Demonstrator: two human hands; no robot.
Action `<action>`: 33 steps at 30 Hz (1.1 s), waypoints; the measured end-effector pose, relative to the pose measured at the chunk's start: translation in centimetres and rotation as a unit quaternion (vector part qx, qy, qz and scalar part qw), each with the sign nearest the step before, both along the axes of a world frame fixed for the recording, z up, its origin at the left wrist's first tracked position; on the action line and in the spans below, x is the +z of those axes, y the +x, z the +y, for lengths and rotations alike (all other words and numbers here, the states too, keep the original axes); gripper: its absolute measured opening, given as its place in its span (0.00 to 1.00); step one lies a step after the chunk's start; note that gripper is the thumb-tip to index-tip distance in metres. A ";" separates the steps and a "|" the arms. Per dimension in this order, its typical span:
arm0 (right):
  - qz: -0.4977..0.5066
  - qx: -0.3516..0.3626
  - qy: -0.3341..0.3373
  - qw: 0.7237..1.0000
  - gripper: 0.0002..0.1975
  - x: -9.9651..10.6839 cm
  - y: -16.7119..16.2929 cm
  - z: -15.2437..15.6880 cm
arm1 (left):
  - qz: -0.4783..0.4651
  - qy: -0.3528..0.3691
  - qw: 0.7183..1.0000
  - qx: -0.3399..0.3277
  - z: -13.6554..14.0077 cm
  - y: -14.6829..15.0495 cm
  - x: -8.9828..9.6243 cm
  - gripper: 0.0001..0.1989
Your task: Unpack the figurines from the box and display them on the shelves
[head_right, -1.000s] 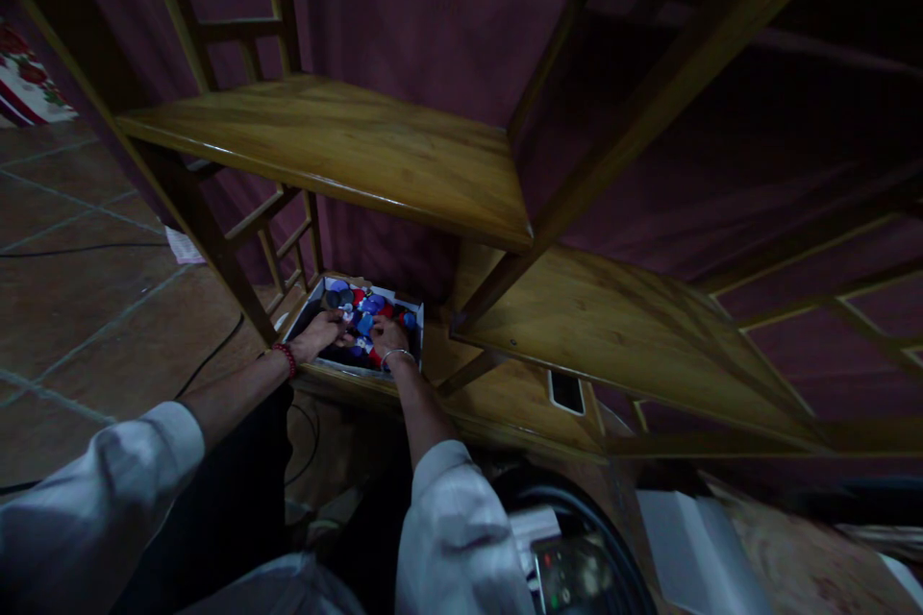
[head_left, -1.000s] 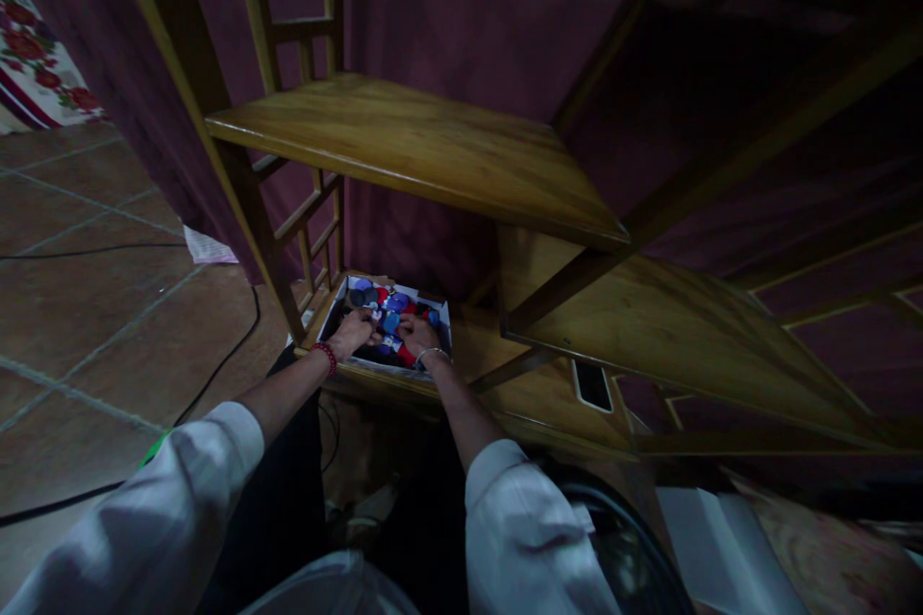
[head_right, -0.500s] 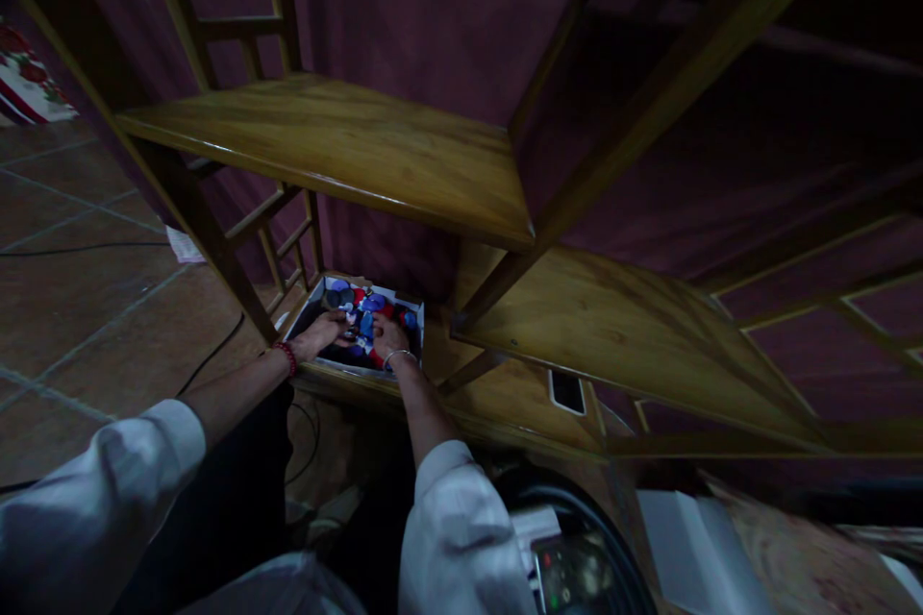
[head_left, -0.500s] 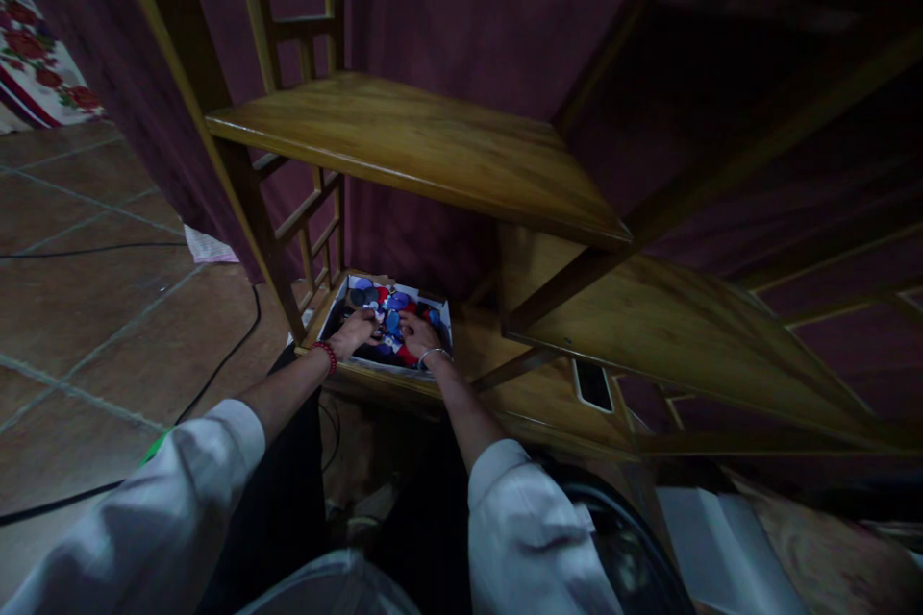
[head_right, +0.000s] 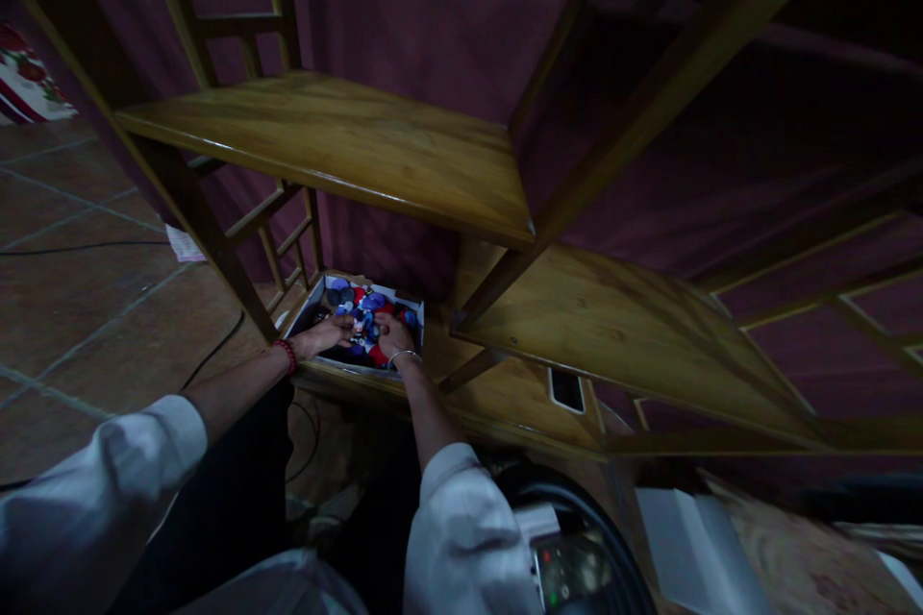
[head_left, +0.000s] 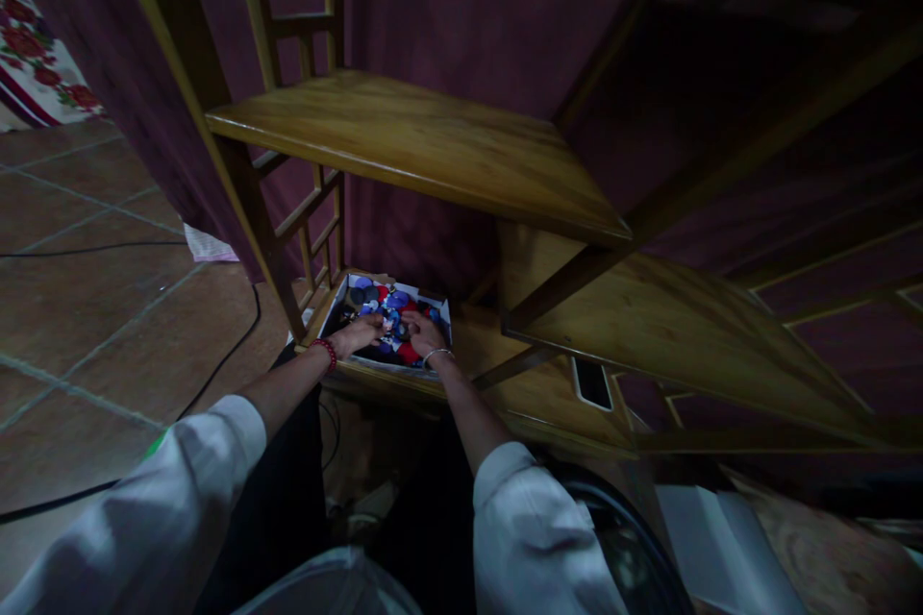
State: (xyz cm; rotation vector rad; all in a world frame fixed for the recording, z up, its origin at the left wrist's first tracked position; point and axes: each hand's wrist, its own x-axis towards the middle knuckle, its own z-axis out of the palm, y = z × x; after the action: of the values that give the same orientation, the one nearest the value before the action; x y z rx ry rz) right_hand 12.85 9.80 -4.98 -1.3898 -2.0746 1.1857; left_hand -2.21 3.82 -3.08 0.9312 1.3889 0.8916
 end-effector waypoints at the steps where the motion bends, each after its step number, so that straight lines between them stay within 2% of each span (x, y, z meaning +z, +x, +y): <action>1: -0.002 0.000 0.004 1.000 0.19 0.1 0.1 0.0 | 0.005 0.000 1.000 -0.001 0.0 0.0 0.0 0.08; 6: -0.050 0.000 0.020 0.999 0.14 0.1 1.1 -0.1 | 0.003 0.020 1.000 -0.006 -0.1 0.0 -0.3 0.09; 10: -0.101 0.046 0.047 0.993 0.12 0.3 1.5 -0.2 | -0.001 0.025 1.000 -0.008 -0.1 0.0 -0.4 0.09; 15: -0.231 0.111 0.103 0.961 0.13 2.0 1.1 -1.1 | -0.008 0.022 1.000 -0.009 0.0 -0.1 -0.6 0.09; 20: -0.315 0.141 0.107 0.933 0.15 3.0 0.3 -1.7 | -0.035 0.035 0.999 -0.005 -0.1 -0.2 -0.5 0.09; 26: -0.297 0.124 0.075 0.944 0.16 2.4 -0.2 -1.4 | -0.028 0.032 0.999 0.009 -0.2 0.0 0.0 0.07; 33: -0.223 0.089 0.054 0.969 0.10 1.5 -0.1 -1.3 | -0.014 0.025 0.999 0.040 0.0 0.1 0.0 0.05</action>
State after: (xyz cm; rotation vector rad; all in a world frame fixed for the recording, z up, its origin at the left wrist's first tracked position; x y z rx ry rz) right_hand 12.74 8.51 -3.48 -1.5553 -2.5750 0.8606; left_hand -2.08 3.80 -3.08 0.9033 1.3937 1.0011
